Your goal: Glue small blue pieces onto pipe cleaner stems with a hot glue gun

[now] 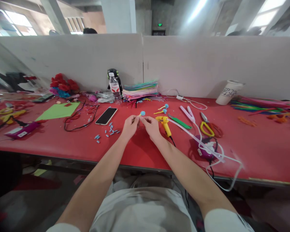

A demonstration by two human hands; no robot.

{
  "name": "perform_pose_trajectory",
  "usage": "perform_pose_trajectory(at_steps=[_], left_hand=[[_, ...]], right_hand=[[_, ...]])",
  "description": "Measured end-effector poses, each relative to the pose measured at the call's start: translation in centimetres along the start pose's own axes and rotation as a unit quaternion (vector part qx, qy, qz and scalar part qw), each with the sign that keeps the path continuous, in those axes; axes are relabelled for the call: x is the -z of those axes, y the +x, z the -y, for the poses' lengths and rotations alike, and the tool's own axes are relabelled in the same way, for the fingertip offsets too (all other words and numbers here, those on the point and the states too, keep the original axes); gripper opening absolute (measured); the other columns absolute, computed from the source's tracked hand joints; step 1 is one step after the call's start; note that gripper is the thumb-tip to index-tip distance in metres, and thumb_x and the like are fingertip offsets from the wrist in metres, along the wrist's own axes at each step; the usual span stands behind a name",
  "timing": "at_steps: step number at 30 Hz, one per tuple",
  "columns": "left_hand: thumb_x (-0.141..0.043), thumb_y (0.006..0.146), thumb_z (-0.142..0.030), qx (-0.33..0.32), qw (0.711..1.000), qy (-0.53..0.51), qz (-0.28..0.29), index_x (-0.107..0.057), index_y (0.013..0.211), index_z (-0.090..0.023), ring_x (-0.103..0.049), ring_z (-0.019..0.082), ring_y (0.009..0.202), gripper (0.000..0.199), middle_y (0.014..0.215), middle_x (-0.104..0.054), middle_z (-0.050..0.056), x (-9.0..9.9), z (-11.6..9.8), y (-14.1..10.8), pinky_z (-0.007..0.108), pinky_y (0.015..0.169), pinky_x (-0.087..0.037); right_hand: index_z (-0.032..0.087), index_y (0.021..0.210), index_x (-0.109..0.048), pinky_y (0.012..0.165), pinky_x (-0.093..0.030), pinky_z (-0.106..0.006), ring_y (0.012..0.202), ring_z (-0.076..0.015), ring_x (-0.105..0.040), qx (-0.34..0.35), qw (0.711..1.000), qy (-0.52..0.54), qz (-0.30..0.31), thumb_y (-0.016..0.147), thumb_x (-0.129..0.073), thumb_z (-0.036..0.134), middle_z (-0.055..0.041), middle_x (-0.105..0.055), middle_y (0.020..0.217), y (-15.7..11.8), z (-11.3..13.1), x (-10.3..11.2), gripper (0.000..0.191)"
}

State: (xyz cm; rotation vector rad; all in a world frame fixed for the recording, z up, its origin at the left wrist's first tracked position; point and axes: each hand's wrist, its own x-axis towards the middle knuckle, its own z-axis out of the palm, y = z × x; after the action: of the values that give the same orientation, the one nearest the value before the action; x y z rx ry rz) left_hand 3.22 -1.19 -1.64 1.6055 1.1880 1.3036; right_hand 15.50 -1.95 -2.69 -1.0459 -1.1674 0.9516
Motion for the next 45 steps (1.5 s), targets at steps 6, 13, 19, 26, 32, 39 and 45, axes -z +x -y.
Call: perform_pose_trajectory(at_steps=[6,13,19,26,32,39,45], left_hand=[[-0.048,0.090,-0.034,-0.013,0.999,0.031,0.011,-0.056,0.077,-0.016,-0.050,0.010,0.056,0.025,0.064,-0.059,0.001,0.3,0.1,0.0,0.023,0.058,-0.040],[-0.048,0.089,-0.030,-0.014,0.998,-0.003,0.053,-0.055,0.074,-0.016,-0.051,0.010,0.054,0.022,0.061,-0.056,0.000,0.5,-0.1,-0.1,0.023,0.057,-0.042],[-0.050,0.088,-0.034,-0.024,0.999,0.018,0.032,-0.058,0.076,-0.016,-0.051,0.010,0.054,0.024,0.061,-0.057,0.000,0.6,0.1,-0.1,0.023,0.057,-0.042],[-0.051,0.088,-0.033,-0.046,0.997,0.061,0.011,-0.059,0.078,-0.017,-0.054,0.011,0.060,0.021,0.064,-0.059,0.000,0.8,0.0,-0.2,0.023,0.062,-0.042],[-0.051,0.088,-0.029,-0.071,0.990,0.119,-0.021,-0.058,0.076,-0.017,-0.056,0.012,0.065,0.018,0.069,-0.062,0.001,1.6,-0.2,-0.4,0.024,0.068,-0.042],[-0.050,0.089,-0.028,-0.097,0.981,0.165,-0.012,-0.058,0.079,-0.018,-0.054,0.013,0.063,0.017,0.070,-0.062,0.001,1.6,0.1,-0.6,0.024,0.066,-0.039],[-0.049,0.090,-0.028,-0.118,0.975,0.188,-0.006,-0.058,0.082,-0.019,-0.053,0.013,0.063,0.015,0.071,-0.062,0.002,1.6,0.4,-0.6,0.024,0.065,-0.037]], right_hand=[[0.018,0.078,-0.062,0.055,-0.036,-0.025,0.058,-0.0112,-0.044,-0.007,0.997,-0.018,0.071,0.074,-0.066,0.053,0.0002,-0.057,0.067,-0.1,0.5,0.7,0.036],[0.018,0.075,-0.059,0.058,-0.036,-0.026,0.057,-0.0099,-0.041,-0.067,0.986,0.062,0.138,0.069,-0.071,0.053,0.0030,-0.051,0.065,-0.2,0.6,1.1,0.037],[0.017,0.077,-0.064,0.053,-0.033,-0.026,0.055,-0.0105,-0.042,-0.028,0.995,-0.017,0.090,0.073,-0.068,0.051,0.0019,-0.052,0.062,-0.2,0.6,1.4,0.035],[0.016,0.080,-0.068,0.060,-0.042,-0.028,0.063,-0.0140,-0.051,0.038,0.992,-0.104,0.058,0.074,-0.065,0.048,-0.0031,-0.063,0.071,-0.4,0.8,1.9,0.032],[0.017,0.078,-0.067,0.068,-0.046,-0.032,0.068,-0.0174,-0.057,0.063,0.989,-0.135,0.001,0.073,-0.066,0.049,-0.0050,-0.067,0.074,-0.8,2.5,2.2,0.032],[0.018,0.078,-0.066,0.067,-0.047,-0.032,0.068,-0.0181,-0.057,0.064,0.988,-0.142,-0.001,0.072,-0.067,0.054,-0.0056,-0.067,0.074,-0.6,2.5,2.2,0.037],[0.017,0.080,-0.068,0.069,-0.047,-0.033,0.070,-0.0189,-0.059,0.095,0.980,-0.172,0.007,0.076,-0.064,0.053,-0.0065,-0.069,0.078,-0.4,1.9,2.3,0.036]])
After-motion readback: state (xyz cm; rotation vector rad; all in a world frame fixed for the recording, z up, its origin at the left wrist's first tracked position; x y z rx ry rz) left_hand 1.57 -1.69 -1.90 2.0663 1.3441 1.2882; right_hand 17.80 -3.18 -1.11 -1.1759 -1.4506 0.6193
